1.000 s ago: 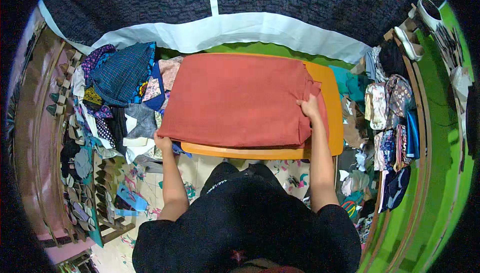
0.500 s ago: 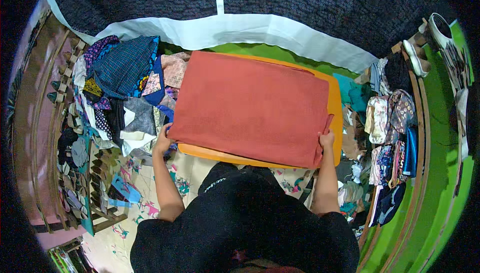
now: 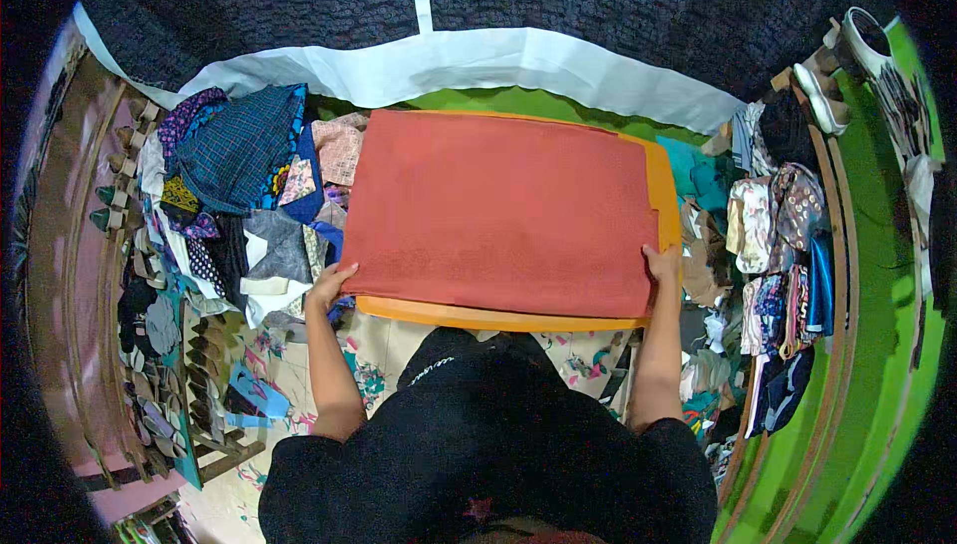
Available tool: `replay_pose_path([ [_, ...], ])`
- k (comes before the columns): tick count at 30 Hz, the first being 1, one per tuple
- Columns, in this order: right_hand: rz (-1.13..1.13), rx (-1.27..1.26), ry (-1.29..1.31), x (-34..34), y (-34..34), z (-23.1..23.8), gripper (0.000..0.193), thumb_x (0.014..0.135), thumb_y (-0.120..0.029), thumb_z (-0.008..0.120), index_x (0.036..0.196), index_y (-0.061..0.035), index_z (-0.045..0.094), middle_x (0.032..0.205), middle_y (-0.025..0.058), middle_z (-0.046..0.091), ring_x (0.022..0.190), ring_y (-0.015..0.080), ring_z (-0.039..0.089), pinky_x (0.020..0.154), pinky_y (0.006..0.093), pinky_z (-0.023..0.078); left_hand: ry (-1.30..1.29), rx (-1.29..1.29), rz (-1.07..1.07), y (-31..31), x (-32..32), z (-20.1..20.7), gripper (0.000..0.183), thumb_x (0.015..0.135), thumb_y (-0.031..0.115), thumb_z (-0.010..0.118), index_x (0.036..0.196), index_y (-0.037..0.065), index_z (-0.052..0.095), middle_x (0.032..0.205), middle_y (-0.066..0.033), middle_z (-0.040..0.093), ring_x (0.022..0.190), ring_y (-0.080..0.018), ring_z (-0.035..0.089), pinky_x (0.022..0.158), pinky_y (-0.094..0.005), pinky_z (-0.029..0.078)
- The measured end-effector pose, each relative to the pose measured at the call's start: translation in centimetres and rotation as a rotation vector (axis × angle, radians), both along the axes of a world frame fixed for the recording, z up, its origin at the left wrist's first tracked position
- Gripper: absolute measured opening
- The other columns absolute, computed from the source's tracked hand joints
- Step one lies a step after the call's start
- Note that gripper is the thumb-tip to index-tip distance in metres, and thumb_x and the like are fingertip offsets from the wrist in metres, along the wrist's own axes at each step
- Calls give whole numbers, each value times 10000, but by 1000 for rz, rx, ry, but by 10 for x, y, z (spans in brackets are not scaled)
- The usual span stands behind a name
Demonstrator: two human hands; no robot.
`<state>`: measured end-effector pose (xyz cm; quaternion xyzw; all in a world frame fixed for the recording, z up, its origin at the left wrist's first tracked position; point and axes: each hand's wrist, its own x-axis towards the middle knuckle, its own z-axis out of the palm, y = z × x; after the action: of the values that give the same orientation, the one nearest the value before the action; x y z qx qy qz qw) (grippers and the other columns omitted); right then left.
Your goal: Folding a large red piece of fabric on a table and then placing it on a wooden shelf.
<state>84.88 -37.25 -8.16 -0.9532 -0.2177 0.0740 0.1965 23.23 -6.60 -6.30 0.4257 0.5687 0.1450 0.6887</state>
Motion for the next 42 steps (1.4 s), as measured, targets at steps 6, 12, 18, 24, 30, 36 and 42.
replay_pose_path([
  [6,201,84,-283,-141,11,62,656,672,-419,631,1198,-92,415,1266,148,358,1220,333,261,1005,513,145,148,-35,-20,-16,-6,17,484,749,378,623,1113,81,508,959,-28,597,813,-128,564,662,-272,457],
  [12,491,-50,-144,-206,10,35,787,649,-536,599,1273,-125,350,1377,140,211,1280,332,150,974,614,22,-209,-83,183,-21,10,22,464,758,302,610,1133,63,474,1066,-65,559,977,-195,535,793,-364,457],
  [18,674,-96,-53,-233,36,67,907,558,-580,647,1311,-197,316,1400,130,172,1285,382,109,957,651,21,-736,-1,342,-19,28,25,484,784,225,556,1202,26,414,1187,-93,486,1093,-238,467,908,-381,386],
  [24,741,-271,53,-268,67,77,898,555,-567,652,1328,-314,272,1431,83,65,1259,482,38,913,704,63,-747,245,211,4,100,90,466,772,172,549,1191,14,420,1158,-104,506,1064,-234,493,900,-364,398],
  [30,703,-153,-117,-274,57,57,891,575,-471,693,1299,-111,317,1374,106,217,1265,390,148,977,607,129,-883,247,229,4,161,110,465,754,105,542,1191,17,410,1115,-119,514,1022,-234,506,864,-367,419],
  [36,751,98,-243,-255,23,20,747,555,-281,713,1214,-80,425,1309,101,348,1248,341,240,988,568,158,-919,191,481,3,160,105,427,780,199,549,1152,15,451,1134,-108,522,1046,-248,498,913,-381,381],
  [42,511,-63,-441,-195,-36,16,617,563,-68,612,1162,-92,465,1268,76,408,1247,236,293,1003,536,139,-325,183,191,0,89,134,400,776,217,586,1132,70,480,951,-50,596,688,-152,598,511,-251,490],
])
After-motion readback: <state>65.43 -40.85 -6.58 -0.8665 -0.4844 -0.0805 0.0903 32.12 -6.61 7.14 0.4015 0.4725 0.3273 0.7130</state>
